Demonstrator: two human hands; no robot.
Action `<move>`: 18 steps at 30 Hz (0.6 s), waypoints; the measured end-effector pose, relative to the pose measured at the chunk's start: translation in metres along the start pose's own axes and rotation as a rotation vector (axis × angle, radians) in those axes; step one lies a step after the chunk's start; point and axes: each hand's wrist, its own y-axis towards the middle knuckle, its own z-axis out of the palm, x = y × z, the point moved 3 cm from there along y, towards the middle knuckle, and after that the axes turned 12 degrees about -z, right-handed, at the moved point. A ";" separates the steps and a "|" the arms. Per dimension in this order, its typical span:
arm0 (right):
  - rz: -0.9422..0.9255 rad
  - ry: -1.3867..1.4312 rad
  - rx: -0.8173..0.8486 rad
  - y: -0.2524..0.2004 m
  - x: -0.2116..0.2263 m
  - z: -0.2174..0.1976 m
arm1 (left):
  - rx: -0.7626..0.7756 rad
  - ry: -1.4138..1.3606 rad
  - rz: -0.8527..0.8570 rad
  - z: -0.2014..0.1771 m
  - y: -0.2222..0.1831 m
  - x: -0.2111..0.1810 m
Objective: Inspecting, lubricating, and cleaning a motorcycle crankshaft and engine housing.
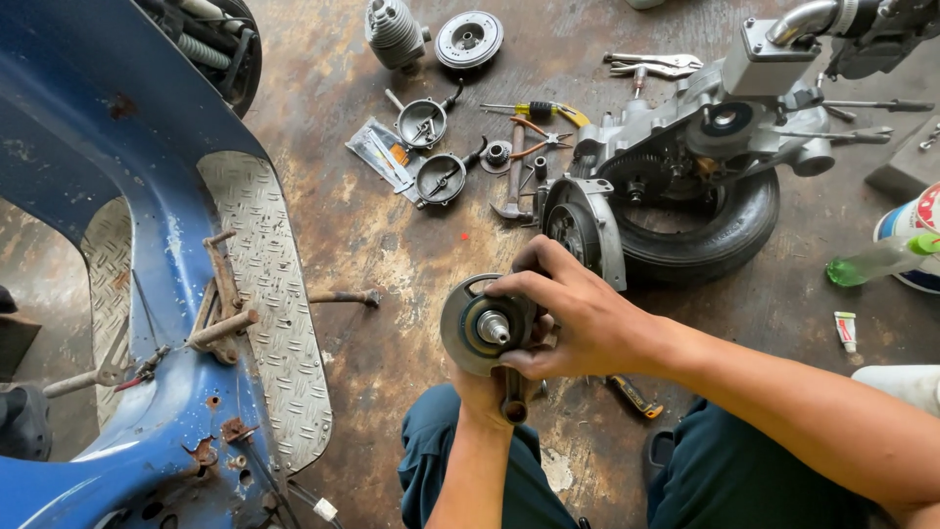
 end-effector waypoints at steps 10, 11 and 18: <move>0.005 0.013 0.028 0.000 -0.005 0.000 | 0.044 -0.030 -0.018 0.005 0.002 -0.001; 0.014 0.018 0.039 0.001 -0.005 -0.001 | 0.057 -0.058 -0.026 0.006 0.003 -0.001; 0.047 0.014 0.062 0.000 -0.007 0.000 | 0.074 -0.042 -0.002 0.010 0.003 -0.003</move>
